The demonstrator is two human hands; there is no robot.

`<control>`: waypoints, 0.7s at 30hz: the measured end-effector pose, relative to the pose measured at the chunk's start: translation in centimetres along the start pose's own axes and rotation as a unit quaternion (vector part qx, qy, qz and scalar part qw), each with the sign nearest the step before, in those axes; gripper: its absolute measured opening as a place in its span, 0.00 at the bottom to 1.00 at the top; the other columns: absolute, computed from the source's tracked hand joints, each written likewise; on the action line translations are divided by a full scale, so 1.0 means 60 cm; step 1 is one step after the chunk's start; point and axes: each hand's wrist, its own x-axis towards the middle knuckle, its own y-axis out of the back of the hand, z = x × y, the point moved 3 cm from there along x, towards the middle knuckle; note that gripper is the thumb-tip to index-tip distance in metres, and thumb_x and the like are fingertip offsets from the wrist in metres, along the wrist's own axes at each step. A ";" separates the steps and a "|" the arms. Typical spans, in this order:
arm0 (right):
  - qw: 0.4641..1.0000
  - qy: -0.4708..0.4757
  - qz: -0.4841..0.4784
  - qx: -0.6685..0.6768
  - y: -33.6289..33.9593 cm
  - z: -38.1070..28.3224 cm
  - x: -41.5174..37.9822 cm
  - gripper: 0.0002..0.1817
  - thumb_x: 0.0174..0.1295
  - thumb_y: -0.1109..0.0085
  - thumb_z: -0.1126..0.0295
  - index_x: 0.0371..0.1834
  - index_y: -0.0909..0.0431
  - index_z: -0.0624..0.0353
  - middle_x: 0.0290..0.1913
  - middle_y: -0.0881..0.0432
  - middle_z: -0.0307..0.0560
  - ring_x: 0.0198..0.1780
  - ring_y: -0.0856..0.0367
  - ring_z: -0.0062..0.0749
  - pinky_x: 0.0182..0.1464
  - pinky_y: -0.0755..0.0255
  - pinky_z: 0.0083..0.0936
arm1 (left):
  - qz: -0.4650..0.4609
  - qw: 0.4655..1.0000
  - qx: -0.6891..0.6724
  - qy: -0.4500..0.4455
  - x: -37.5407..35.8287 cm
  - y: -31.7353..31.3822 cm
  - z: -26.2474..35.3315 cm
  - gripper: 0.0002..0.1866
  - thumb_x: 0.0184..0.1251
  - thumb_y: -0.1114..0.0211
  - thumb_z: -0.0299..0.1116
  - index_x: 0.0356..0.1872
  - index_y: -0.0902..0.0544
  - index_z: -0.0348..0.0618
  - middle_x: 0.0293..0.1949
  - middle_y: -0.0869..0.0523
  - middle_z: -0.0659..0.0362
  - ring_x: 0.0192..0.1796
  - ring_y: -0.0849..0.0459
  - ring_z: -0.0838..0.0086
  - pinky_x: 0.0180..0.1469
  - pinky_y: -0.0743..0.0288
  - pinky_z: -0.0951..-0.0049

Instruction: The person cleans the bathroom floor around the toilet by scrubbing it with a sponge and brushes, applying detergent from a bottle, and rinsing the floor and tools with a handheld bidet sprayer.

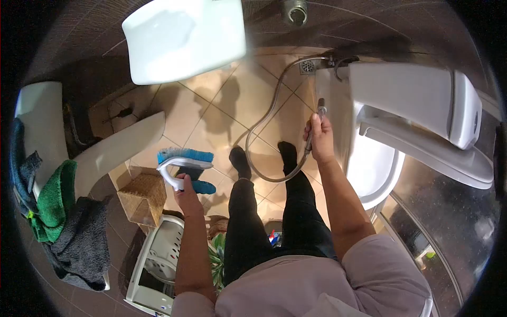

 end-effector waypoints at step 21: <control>0.986 0.081 -0.111 -0.090 -0.011 0.014 -0.109 0.07 0.58 0.46 0.66 0.29 0.33 0.54 0.20 0.34 0.30 0.22 0.36 0.15 0.23 0.39 0.16 | -0.006 0.999 0.033 -0.010 -0.020 -0.008 -0.005 0.06 0.57 0.40 0.28 0.35 0.26 0.43 0.29 0.27 0.66 0.32 0.31 0.83 0.34 0.37 0.81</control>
